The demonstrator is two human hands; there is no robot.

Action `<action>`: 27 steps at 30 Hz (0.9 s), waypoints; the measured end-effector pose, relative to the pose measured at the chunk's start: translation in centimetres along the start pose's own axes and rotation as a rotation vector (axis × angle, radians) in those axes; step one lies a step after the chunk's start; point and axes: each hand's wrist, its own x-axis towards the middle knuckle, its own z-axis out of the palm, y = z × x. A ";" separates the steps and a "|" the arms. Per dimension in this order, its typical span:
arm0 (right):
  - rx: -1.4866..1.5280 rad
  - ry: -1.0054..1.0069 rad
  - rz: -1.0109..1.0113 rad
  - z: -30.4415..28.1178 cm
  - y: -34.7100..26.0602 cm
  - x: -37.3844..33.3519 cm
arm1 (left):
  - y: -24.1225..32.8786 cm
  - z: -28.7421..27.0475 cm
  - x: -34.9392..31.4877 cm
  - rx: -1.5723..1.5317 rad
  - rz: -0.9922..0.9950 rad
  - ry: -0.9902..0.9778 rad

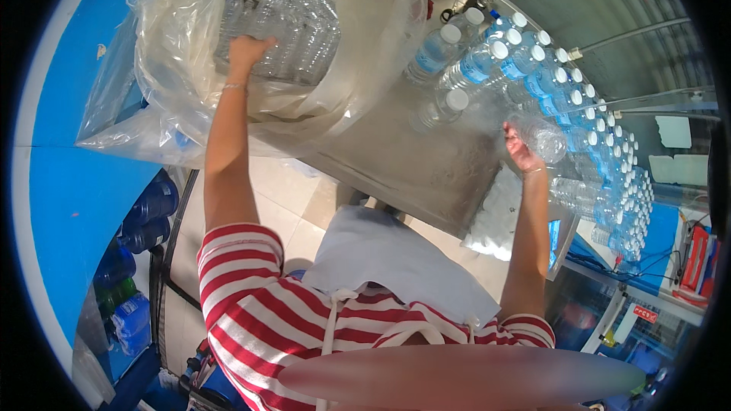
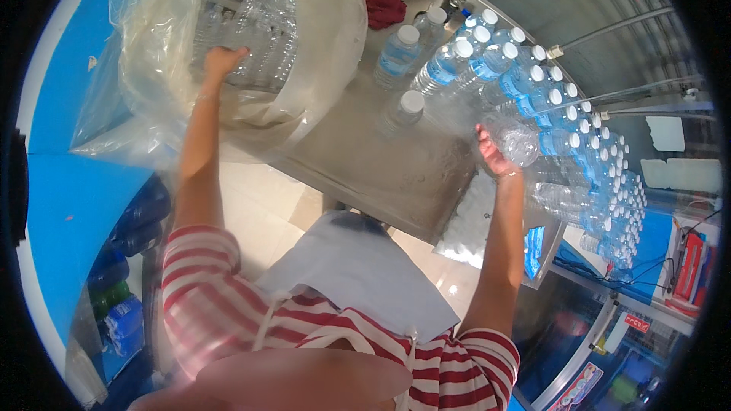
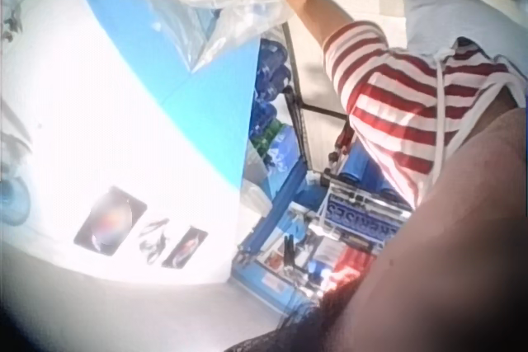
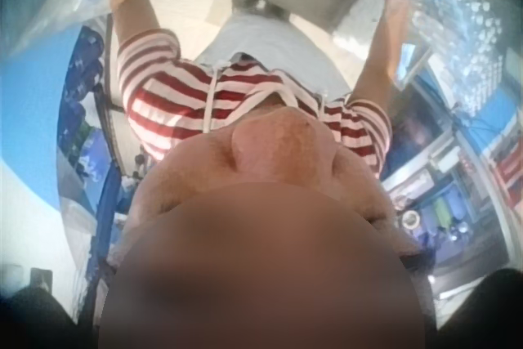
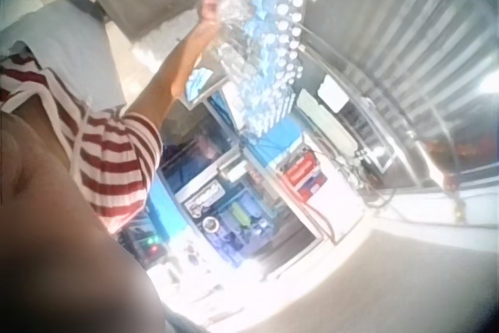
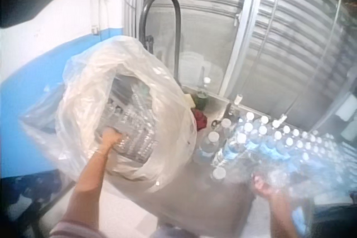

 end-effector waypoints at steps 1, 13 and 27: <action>0.061 0.071 -0.004 -0.9 0.6 0.4 | 0.4 -2.0 -1.5 -0.096 -0.023 0.003; -0.075 0.053 -0.087 4.0 -2.4 -5.5 | 0.5 -20.3 -30.6 -0.548 0.534 -0.204; -1.407 0.644 -1.132 7.7 -1.9 -3.3 | 19.2 2.0 -34.2 -0.237 0.868 -0.405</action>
